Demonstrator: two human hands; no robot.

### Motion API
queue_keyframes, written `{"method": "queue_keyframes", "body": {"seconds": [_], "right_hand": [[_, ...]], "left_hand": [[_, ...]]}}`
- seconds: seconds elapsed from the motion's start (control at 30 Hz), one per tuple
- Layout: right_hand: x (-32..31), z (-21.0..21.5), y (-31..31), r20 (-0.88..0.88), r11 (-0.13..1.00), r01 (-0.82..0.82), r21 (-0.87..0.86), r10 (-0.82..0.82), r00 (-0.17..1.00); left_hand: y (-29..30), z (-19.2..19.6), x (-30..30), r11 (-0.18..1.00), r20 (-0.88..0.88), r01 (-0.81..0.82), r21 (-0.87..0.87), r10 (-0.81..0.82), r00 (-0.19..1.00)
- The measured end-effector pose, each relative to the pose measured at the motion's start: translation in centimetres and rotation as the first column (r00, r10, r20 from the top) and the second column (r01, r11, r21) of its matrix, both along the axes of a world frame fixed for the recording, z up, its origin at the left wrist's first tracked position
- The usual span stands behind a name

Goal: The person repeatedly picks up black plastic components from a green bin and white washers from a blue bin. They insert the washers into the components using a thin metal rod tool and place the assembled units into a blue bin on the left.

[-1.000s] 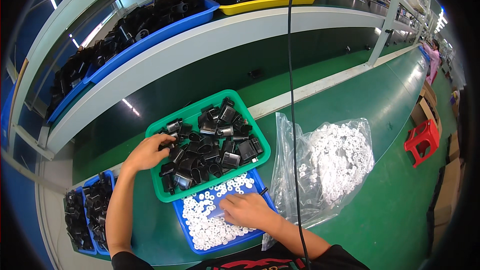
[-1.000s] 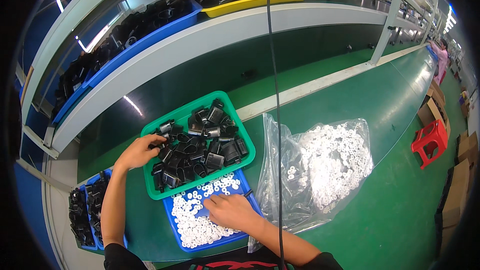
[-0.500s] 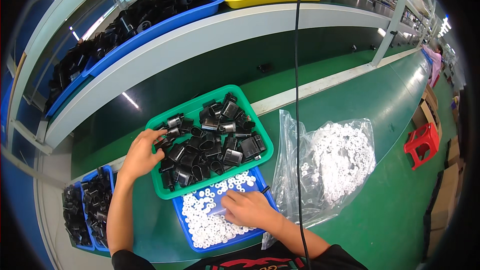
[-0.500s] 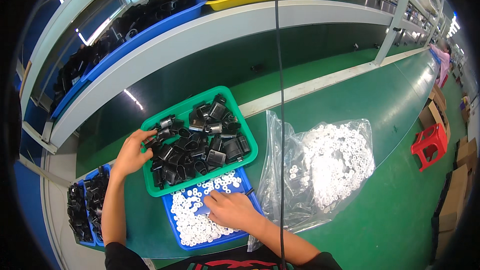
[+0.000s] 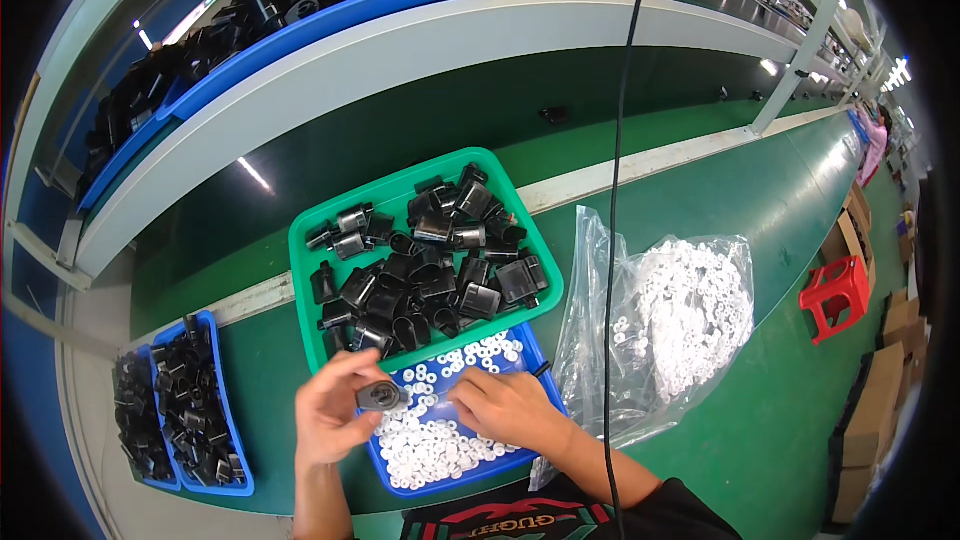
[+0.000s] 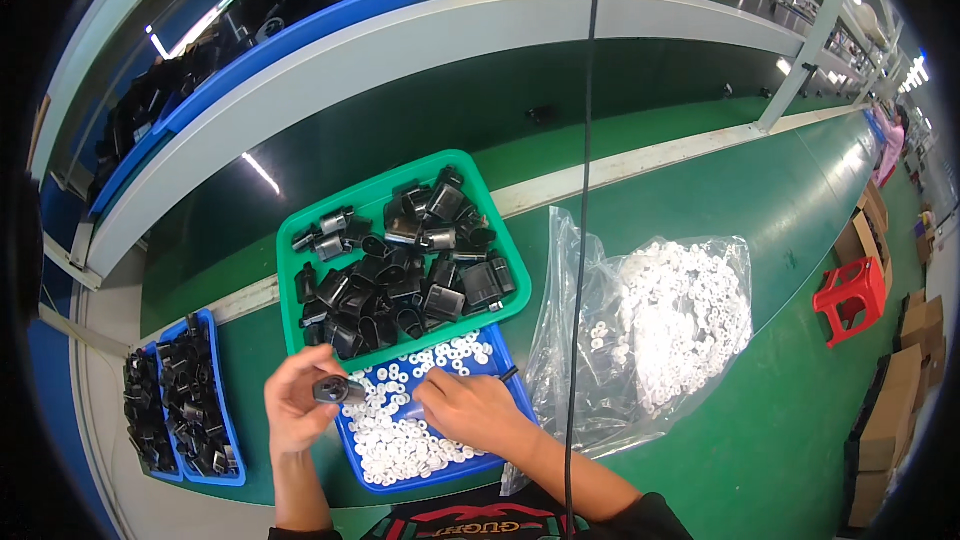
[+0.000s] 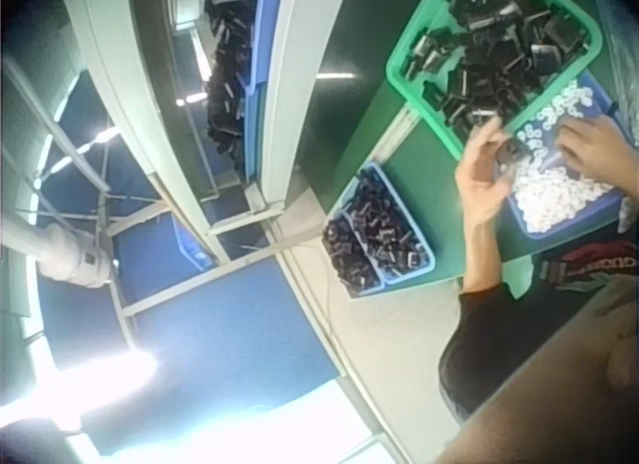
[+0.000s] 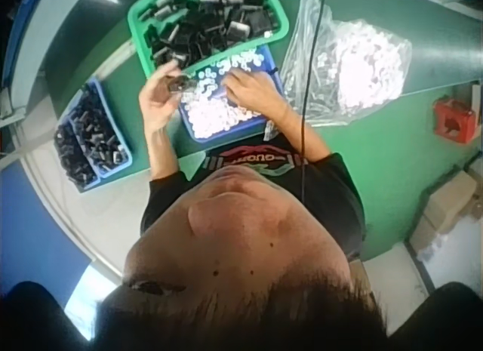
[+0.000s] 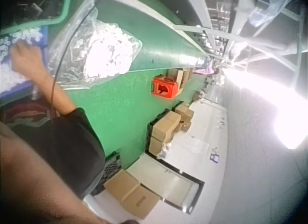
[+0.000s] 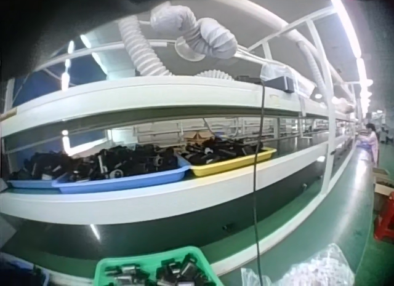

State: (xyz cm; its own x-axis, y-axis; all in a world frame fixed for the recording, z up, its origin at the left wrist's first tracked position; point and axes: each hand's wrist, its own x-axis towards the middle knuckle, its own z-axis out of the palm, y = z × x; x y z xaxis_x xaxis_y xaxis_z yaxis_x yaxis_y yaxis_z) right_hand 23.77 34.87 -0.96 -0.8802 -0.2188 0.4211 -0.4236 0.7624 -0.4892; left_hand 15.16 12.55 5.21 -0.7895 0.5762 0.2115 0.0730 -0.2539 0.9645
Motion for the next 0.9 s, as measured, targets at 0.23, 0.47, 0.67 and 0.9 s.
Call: {"method": "queue_keyframes", "body": {"seconds": [0.23,0.47,0.67,0.9], "right_hand": [[-0.6,0.5,0.0,-0.015,0.986,-0.005,-0.166,0.002,1.0],[-1.1,0.1,0.4,-0.024,0.967,0.025,-0.255,-0.033,0.999],[-0.9,0.4,0.4,-0.118,0.932,-0.058,-0.358,0.017,0.993],[-0.3,1.0,0.4,-0.262,0.85,-0.2,-0.487,0.076,0.962]], "left_hand": [[0.1,-3.1,0.5,0.979,0.086,0.198,0.049,-0.202,0.976],[-0.1,-3.6,0.8,0.977,0.082,0.201,-0.066,-0.196,0.977],[0.6,-3.4,1.9,0.995,0.287,0.101,-0.025,-0.089,0.954],[1.3,-4.9,2.0,0.972,-0.02,0.124,-0.199,-0.13,0.991]]}}
